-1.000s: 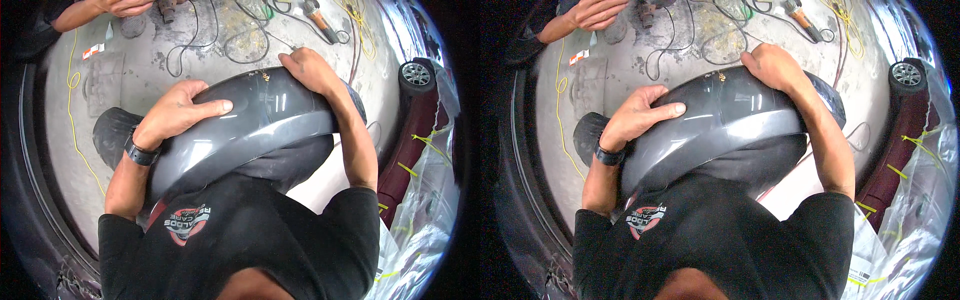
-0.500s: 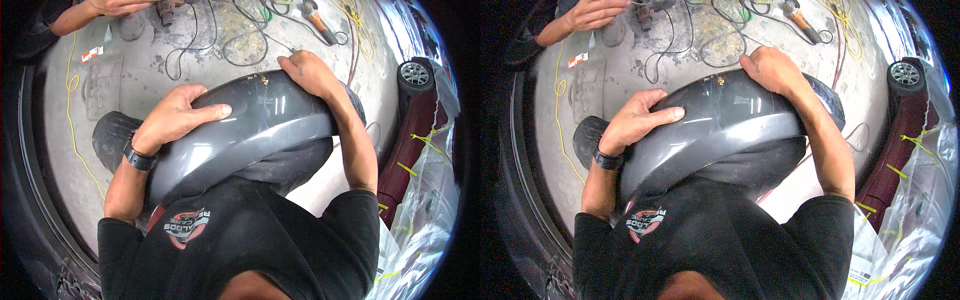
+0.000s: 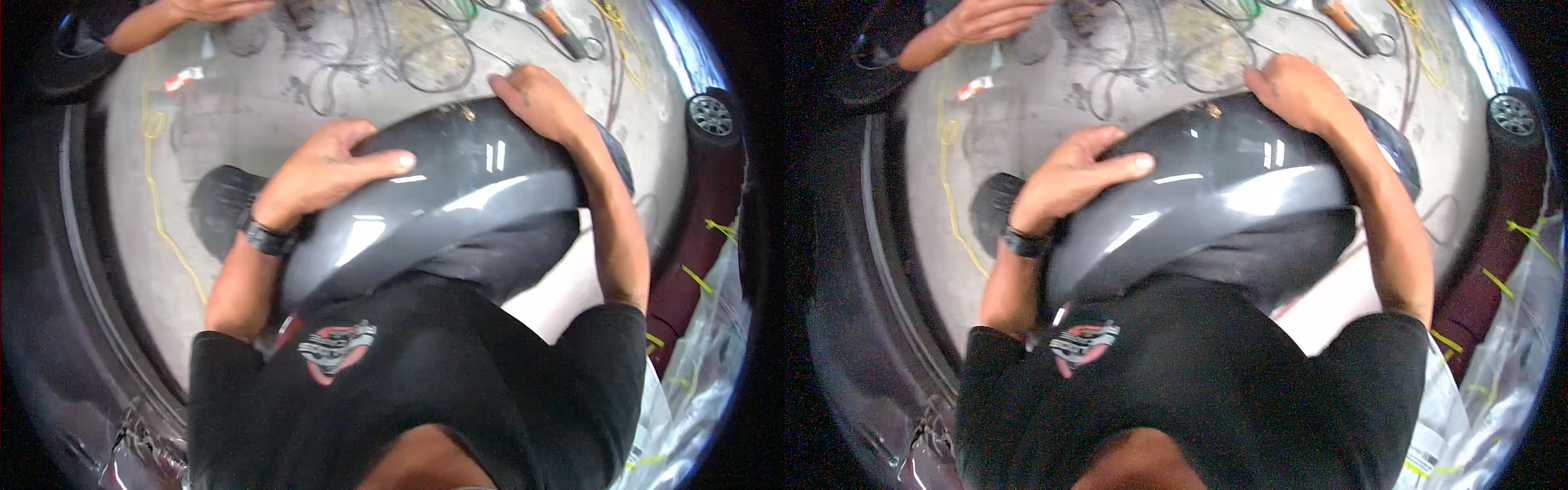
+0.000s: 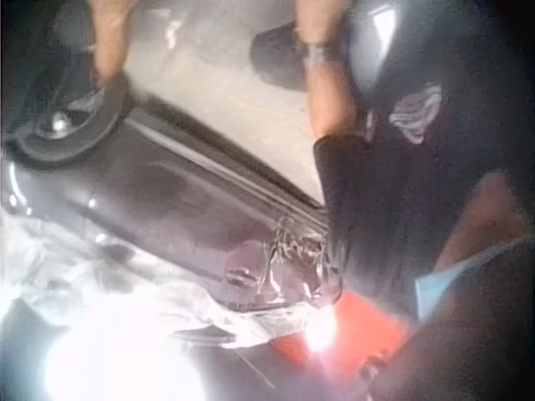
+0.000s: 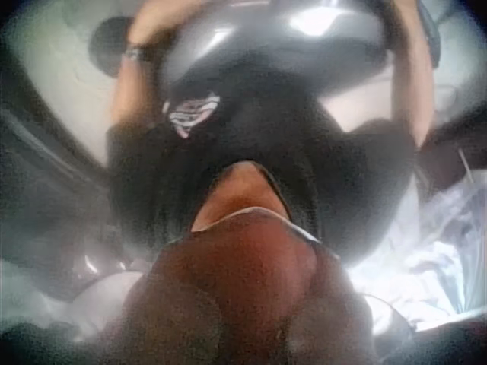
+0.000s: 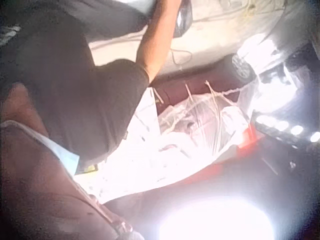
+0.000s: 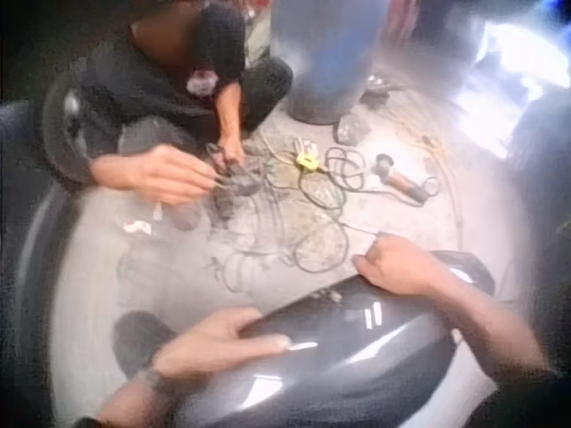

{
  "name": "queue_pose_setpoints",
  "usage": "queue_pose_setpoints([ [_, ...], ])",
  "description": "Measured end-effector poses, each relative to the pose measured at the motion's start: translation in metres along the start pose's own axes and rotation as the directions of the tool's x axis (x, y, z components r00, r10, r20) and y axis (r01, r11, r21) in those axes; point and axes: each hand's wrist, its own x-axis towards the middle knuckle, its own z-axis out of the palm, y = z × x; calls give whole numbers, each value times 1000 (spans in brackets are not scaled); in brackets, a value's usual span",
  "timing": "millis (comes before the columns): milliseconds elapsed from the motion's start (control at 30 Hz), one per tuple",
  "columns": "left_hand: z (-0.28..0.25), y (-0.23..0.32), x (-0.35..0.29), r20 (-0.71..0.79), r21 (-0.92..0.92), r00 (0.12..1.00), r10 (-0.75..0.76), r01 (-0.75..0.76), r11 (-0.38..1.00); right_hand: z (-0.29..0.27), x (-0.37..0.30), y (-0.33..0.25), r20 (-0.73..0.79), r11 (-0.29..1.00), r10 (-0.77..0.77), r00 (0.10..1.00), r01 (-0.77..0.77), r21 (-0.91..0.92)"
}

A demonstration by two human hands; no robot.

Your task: The person uses a specialized heating tool to embed metal staples across a crack in a grey automotive body panel held on their lap, then presses and smooths the area with their fingers.

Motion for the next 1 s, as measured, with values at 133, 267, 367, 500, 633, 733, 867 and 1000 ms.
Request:
queue_pose_setpoints([
  [133, -2, -12, 9, 3, -78, 999, 42, -42, 996, 0, 2, -8, 36, 992, 121, 992, -119, -44],
  [267, 1, -10, 10, -2, -140, 1000, 18, -18, 990, -2, -1, -11, 36, 990, 139, 990, -138, -37],
  [367, 1, -6, 9, -9, -107, 1000, -14, 13, 994, -1, -2, -14, -5, 989, 149, 989, -150, -17],
  [500, -2, -2, 7, 8, -33, 999, -43, 43, 999, -2, -2, -16, -5, 987, 157, 988, -157, -12],
  [633, 1, -3, 4, -35, -24, 999, -38, 37, 999, 1, -2, -16, -9, 993, 110, 994, -111, -38],
  [733, 3, -7, 4, -48, -56, 998, -41, 39, 998, 1, -5, -15, -19, 993, 109, 994, -110, -32],
  [867, 2, -8, 6, -56, -1, 998, -15, 15, 1000, -3, -7, -17, -25, 993, 113, 993, -114, -29],
  [1000, 0, -9, 6, -56, -8, 997, -47, 47, 999, -6, -3, -20, 17, 993, 119, 993, -119, -25],
])
